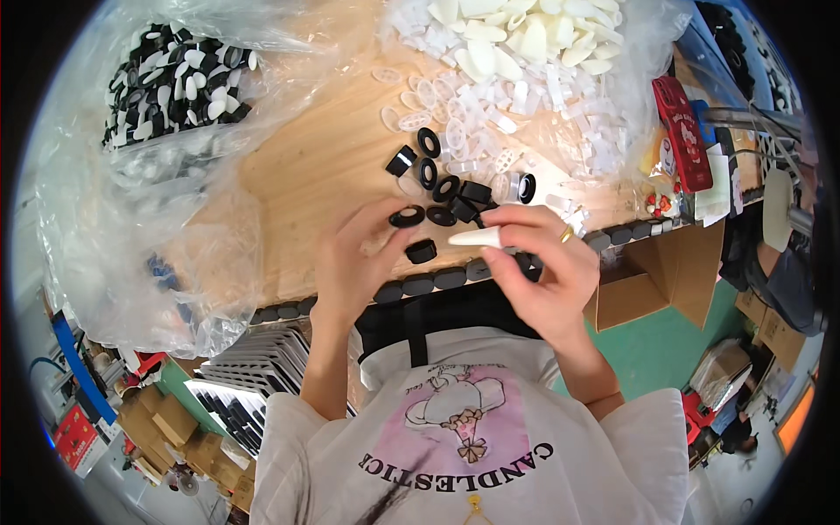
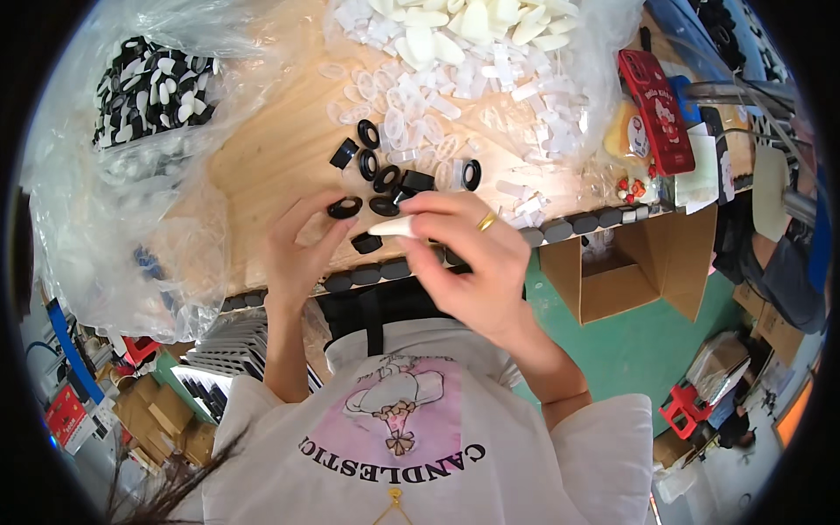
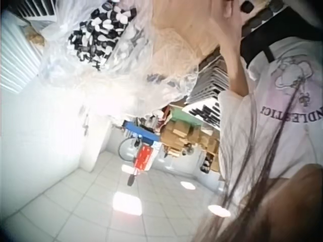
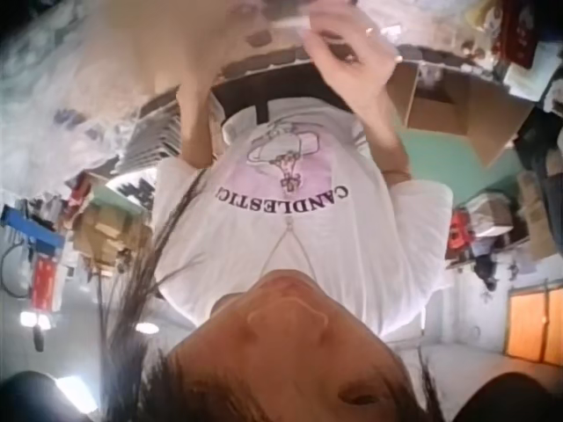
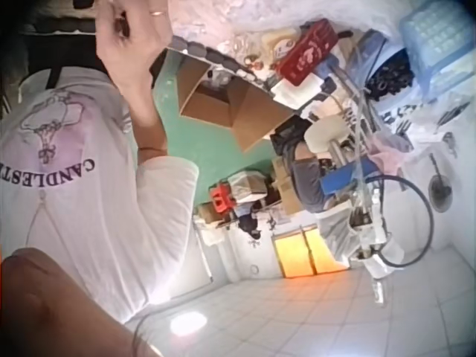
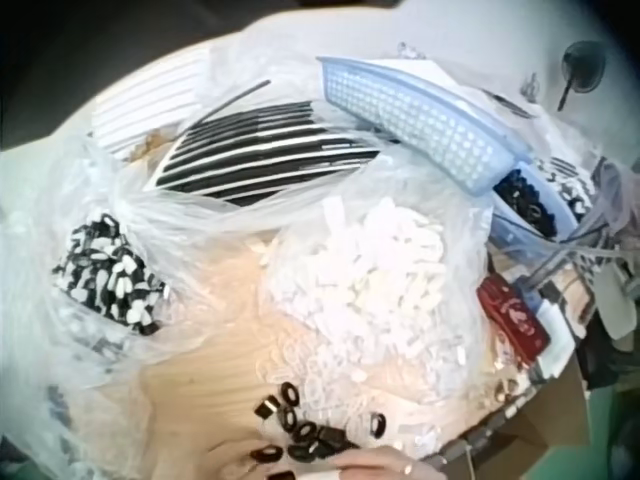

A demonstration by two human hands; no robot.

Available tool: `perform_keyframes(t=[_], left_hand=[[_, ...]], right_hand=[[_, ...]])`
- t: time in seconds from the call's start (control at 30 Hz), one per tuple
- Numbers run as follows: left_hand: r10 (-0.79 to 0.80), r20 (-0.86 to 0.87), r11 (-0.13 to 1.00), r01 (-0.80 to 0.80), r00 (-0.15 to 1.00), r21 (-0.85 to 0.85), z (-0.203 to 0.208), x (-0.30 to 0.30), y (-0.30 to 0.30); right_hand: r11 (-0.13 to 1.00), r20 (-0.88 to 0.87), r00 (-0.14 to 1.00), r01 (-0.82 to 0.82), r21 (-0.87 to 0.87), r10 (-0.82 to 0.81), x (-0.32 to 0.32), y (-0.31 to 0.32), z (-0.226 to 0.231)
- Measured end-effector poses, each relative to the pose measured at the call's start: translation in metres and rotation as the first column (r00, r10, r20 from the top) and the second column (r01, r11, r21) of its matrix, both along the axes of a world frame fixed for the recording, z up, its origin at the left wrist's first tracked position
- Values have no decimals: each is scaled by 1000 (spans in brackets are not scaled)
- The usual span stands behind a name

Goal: Manually inserting white silicone or plastic inserts into black circular rings at an assembly station.

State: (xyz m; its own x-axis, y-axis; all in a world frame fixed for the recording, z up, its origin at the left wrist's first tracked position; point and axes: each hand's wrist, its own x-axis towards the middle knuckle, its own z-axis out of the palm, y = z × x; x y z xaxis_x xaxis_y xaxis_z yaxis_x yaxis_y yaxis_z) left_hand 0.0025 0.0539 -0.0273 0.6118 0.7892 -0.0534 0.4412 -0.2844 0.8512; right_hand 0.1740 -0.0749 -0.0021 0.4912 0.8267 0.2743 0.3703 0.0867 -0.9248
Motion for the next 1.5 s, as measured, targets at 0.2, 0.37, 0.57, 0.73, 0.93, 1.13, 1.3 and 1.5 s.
perform_keyframes(t=[0.2,0.37,0.57,0.73,0.93,1.13,1.3,1.5], left_hand=[[-142,108,970,117,984,211,32,0,-9],[-157,150,976,130,976,177,32,-5,-16],[-104,162,993,95,981,65,36,-3,-23],[-135,194,988,117,972,102,38,-2,-22],[-90,212,995,80,973,57,33,-3,-24],[-114,176,989,96,978,110,37,0,-22],[-147,169,983,125,975,137,39,-1,-23],[-184,184,979,164,965,120,40,0,-24]], right_hand=[[987,223,974,-75,143,41,-16,11,-5],[984,252,967,-87,153,47,-19,11,-2],[986,353,936,-70,149,14,-21,12,2],[985,409,912,-57,163,-15,-22,10,7],[979,321,947,-76,192,10,-22,11,1],[972,282,956,-135,193,77,-20,11,-1],[959,233,961,-199,200,150,-13,12,-2],[950,163,969,-221,219,187,-6,13,-2]])
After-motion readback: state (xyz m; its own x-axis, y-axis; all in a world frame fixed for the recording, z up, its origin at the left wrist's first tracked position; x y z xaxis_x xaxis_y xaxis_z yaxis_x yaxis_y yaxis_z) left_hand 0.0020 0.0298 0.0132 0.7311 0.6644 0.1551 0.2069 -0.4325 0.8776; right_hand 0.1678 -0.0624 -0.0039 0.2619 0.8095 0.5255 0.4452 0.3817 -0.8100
